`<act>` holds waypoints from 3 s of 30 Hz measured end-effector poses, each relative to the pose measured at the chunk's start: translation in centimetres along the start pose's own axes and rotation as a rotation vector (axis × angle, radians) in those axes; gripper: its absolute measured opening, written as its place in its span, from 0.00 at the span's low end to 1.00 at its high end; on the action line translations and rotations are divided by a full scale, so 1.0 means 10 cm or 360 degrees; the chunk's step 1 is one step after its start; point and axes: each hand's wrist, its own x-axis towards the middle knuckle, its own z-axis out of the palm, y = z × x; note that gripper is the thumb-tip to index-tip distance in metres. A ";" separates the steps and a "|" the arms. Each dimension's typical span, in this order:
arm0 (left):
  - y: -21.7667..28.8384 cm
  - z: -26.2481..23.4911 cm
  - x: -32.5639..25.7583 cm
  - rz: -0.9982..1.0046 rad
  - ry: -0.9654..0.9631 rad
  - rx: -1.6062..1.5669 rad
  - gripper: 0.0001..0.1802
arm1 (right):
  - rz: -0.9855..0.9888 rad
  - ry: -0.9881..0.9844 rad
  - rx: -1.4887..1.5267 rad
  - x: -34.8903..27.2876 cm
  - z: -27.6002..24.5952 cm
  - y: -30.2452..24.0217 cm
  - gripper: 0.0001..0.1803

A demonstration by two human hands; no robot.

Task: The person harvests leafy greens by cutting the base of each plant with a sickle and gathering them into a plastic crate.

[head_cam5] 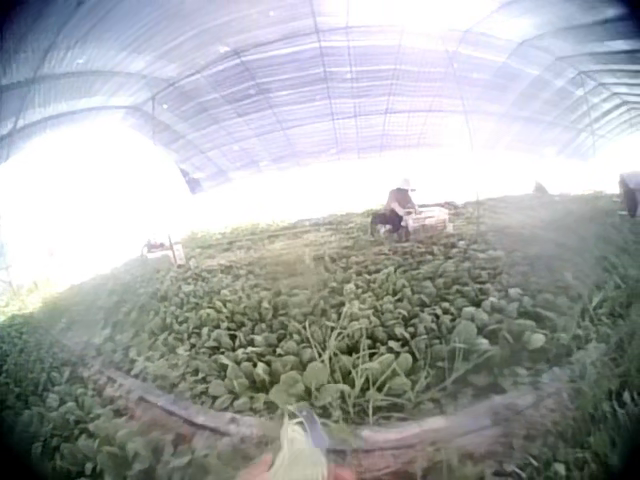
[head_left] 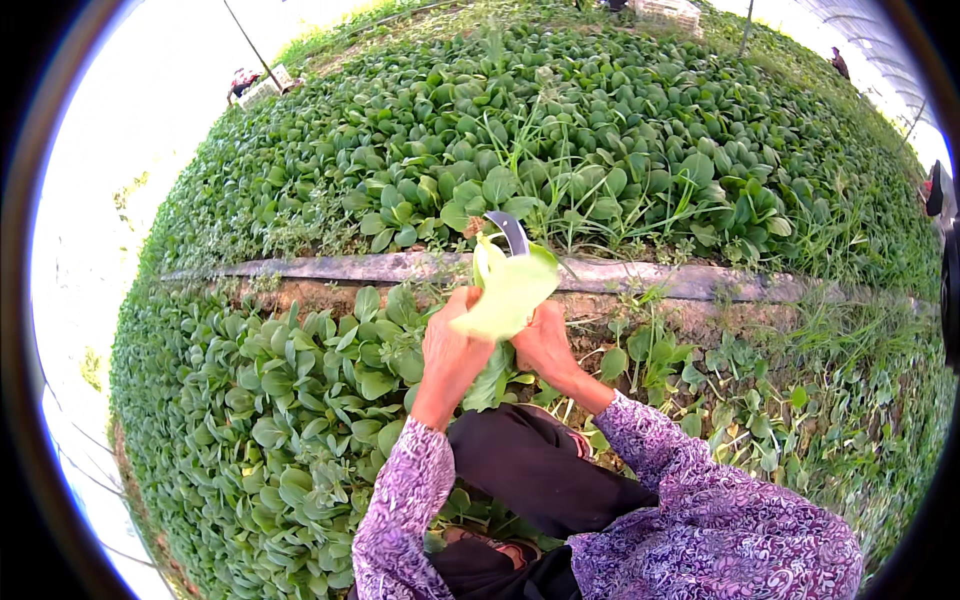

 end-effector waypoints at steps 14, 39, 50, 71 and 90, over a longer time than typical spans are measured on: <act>-0.25 0.38 0.53 -0.0379 -0.0264 -0.1680 0.23 | 0.0037 0.0225 -0.0092 -0.51 -1.37 -0.08 0.17; 0.20 0.83 -0.08 -0.0421 -0.0647 -0.0802 0.10 | -0.1007 -0.0322 -0.1956 -0.59 -1.64 -0.30 0.11; 0.26 0.87 -0.10 -0.0192 -0.0704 -0.0433 0.10 | -0.0478 -0.0424 -0.1521 -0.55 -1.69 -0.09 0.13; 0.17 0.49 0.00 -0.0171 -0.0083 -0.2132 0.18 | 0.0415 0.0375 0.0482 -0.28 -2.24 0.25 0.18; -0.74 -1.18 -1.44 -0.0578 0.1030 -0.1063 0.08 | -0.0155 -0.0482 -0.1471 -0.95 -2.05 0.93 0.10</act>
